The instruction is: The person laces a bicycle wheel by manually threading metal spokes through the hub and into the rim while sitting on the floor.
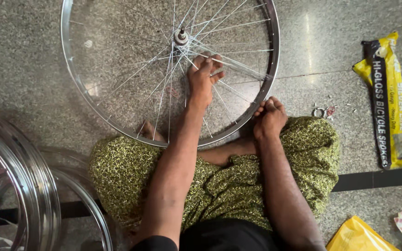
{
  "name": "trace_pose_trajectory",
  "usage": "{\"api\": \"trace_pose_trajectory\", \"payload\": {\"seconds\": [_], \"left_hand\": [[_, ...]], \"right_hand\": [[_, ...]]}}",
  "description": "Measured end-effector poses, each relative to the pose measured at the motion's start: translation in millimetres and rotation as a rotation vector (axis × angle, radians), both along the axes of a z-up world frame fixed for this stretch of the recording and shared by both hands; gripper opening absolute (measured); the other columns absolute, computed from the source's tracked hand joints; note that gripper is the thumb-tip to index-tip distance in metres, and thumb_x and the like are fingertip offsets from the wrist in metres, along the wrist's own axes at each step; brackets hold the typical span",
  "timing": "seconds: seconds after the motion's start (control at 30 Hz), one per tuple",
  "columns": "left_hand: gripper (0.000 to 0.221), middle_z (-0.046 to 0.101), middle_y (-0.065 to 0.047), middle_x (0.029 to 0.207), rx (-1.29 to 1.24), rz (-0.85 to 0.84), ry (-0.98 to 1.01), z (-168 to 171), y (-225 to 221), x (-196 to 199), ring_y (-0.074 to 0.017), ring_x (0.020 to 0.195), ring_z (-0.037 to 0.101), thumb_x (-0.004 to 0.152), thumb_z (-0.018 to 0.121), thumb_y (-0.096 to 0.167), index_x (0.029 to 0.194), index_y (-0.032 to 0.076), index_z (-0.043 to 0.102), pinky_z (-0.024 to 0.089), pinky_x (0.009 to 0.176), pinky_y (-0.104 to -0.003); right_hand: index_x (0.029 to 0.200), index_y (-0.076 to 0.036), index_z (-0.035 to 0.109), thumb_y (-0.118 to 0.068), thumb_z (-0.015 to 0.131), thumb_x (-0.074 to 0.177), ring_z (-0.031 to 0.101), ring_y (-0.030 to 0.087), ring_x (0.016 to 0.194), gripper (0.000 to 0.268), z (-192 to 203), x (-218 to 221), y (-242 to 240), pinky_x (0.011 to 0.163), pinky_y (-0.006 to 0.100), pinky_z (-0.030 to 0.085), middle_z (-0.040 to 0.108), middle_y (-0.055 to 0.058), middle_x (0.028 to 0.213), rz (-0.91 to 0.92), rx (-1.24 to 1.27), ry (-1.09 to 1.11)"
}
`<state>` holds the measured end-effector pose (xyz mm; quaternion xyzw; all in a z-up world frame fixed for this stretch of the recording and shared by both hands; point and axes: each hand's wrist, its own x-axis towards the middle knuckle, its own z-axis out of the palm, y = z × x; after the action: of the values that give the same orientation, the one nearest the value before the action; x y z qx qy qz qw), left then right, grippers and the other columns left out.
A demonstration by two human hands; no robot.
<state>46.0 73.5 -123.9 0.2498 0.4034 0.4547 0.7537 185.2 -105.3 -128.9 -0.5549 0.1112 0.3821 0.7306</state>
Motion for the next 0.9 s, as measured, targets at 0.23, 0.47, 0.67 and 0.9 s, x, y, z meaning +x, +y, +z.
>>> {"api": "trace_pose_trajectory", "payload": {"seconds": [0.23,0.47,0.67,0.9], "left_hand": [[0.009,0.068,-0.01,0.1,0.02,0.085,-0.11,-7,3,12,-0.025,0.078,0.069,0.102,0.06,0.008,0.109,0.003,0.058,0.059,0.059,-0.038],[0.027,0.066,-0.013,0.104,0.122,0.165,0.121,10,-10,23,-0.0162,0.081,0.065,0.105,0.061,0.022,0.112,-0.003,0.069,0.065,0.065,-0.039],[0.02,0.064,-0.018,0.089,-0.029,0.123,0.132,23,-5,19,-0.0249,0.064,0.068,0.091,0.061,0.006,0.11,0.0,0.064,0.066,0.057,-0.044],[0.008,0.068,-0.016,0.083,0.016,0.132,0.084,39,-7,6,-0.0293,0.066,0.074,0.097,0.06,0.004,0.094,-0.001,0.056,0.066,0.056,-0.042]], "right_hand": [[0.127,0.002,0.054,-0.003,0.052,0.104,0.053,0.013,0.062,0.023,-1,-3,-3,0.053,0.025,0.047,0.061,0.007,0.081,-0.016,-0.048,0.002],[0.125,0.001,0.053,-0.003,0.053,0.104,0.053,0.012,0.061,0.022,-10,2,2,0.052,0.025,0.046,0.06,0.007,0.08,-0.046,-0.006,0.018],[0.124,0.001,0.054,-0.004,0.053,0.103,0.052,0.012,0.059,0.022,-11,2,4,0.049,0.025,0.045,0.061,0.007,0.079,-0.053,-0.009,0.023],[0.127,0.002,0.053,-0.005,0.054,0.104,0.053,0.012,0.059,0.024,-10,0,3,0.05,0.025,0.047,0.061,0.007,0.08,-0.048,-0.046,0.01]]}}
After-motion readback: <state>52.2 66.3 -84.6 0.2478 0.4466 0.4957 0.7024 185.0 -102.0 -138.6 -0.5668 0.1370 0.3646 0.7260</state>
